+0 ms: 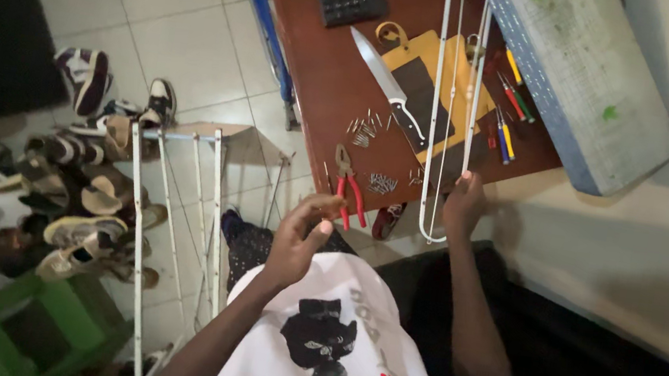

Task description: The person assembles a white metal shoe rack by inserting and tightening screws into the frame using pliers. They remove a shelf, reposition it, and continue securing the frame with screws and pliers throughout the clip.

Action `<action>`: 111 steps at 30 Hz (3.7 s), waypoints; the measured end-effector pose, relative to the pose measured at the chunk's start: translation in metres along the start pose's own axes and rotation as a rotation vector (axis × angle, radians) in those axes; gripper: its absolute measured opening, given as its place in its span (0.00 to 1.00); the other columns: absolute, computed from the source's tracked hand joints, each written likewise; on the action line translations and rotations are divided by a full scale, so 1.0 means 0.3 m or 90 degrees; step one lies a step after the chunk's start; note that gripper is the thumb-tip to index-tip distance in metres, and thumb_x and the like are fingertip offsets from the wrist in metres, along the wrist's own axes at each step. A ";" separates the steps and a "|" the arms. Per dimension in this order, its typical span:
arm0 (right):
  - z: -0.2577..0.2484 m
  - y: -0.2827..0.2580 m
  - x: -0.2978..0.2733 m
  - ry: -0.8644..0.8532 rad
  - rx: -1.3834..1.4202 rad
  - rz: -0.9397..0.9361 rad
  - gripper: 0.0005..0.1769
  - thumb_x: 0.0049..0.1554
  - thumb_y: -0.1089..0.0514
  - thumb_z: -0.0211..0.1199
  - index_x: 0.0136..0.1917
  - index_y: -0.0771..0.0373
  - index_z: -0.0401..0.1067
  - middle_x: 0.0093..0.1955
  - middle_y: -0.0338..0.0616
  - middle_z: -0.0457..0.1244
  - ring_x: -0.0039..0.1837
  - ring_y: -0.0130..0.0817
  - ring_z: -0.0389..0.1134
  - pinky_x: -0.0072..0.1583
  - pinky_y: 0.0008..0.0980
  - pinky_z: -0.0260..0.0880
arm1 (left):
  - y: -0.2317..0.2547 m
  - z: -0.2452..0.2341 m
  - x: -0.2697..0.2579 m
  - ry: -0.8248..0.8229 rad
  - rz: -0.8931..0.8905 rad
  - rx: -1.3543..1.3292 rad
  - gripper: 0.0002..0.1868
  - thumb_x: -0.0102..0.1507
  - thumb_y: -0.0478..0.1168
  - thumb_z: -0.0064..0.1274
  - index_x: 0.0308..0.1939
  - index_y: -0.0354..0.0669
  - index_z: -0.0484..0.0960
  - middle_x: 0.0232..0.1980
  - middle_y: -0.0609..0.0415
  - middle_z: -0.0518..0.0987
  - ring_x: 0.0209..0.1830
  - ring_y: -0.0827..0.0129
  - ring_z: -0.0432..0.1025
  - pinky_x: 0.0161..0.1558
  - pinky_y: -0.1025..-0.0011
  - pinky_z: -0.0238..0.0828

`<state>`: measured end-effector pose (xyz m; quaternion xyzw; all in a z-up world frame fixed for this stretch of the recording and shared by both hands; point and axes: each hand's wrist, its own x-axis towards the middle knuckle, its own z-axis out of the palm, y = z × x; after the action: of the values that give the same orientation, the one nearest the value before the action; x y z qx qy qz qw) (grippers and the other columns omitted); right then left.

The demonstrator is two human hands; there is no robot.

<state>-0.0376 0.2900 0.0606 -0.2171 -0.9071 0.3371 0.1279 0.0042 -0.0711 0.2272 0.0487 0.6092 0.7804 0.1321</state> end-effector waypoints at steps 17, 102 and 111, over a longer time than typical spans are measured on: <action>0.146 0.144 0.092 0.001 -0.112 -0.037 0.11 0.65 0.54 0.57 0.49 0.64 0.72 0.45 0.58 0.69 0.49 0.62 0.69 0.51 0.55 0.67 | -0.087 -0.042 -0.206 0.286 0.040 -0.030 0.18 0.71 0.38 0.48 0.62 0.33 0.75 0.62 0.47 0.78 0.64 0.65 0.71 0.68 0.66 0.64; 0.248 -0.002 0.297 -0.064 -0.310 -0.317 0.34 0.76 0.32 0.41 0.65 0.69 0.58 0.59 0.51 0.54 0.61 0.43 0.59 0.67 0.41 0.64 | -1.067 -1.181 0.345 0.493 -0.442 0.392 0.30 0.71 0.60 0.31 0.44 0.46 0.85 0.37 0.35 0.82 0.41 0.35 0.75 0.42 0.44 0.72; 0.183 -0.598 -0.133 -0.353 0.262 0.284 0.23 0.71 0.34 0.49 0.58 0.55 0.62 0.37 0.39 0.59 0.33 0.32 0.59 0.34 0.33 0.60 | -1.058 -1.163 0.341 0.499 -0.430 0.378 0.29 0.72 0.60 0.32 0.43 0.47 0.85 0.36 0.36 0.82 0.39 0.36 0.76 0.42 0.43 0.71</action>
<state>-0.0788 0.1186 0.1360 -0.2793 -0.7513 0.5770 -0.1569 -0.1300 -0.3006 -0.1756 -0.4045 0.7864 0.4513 0.1194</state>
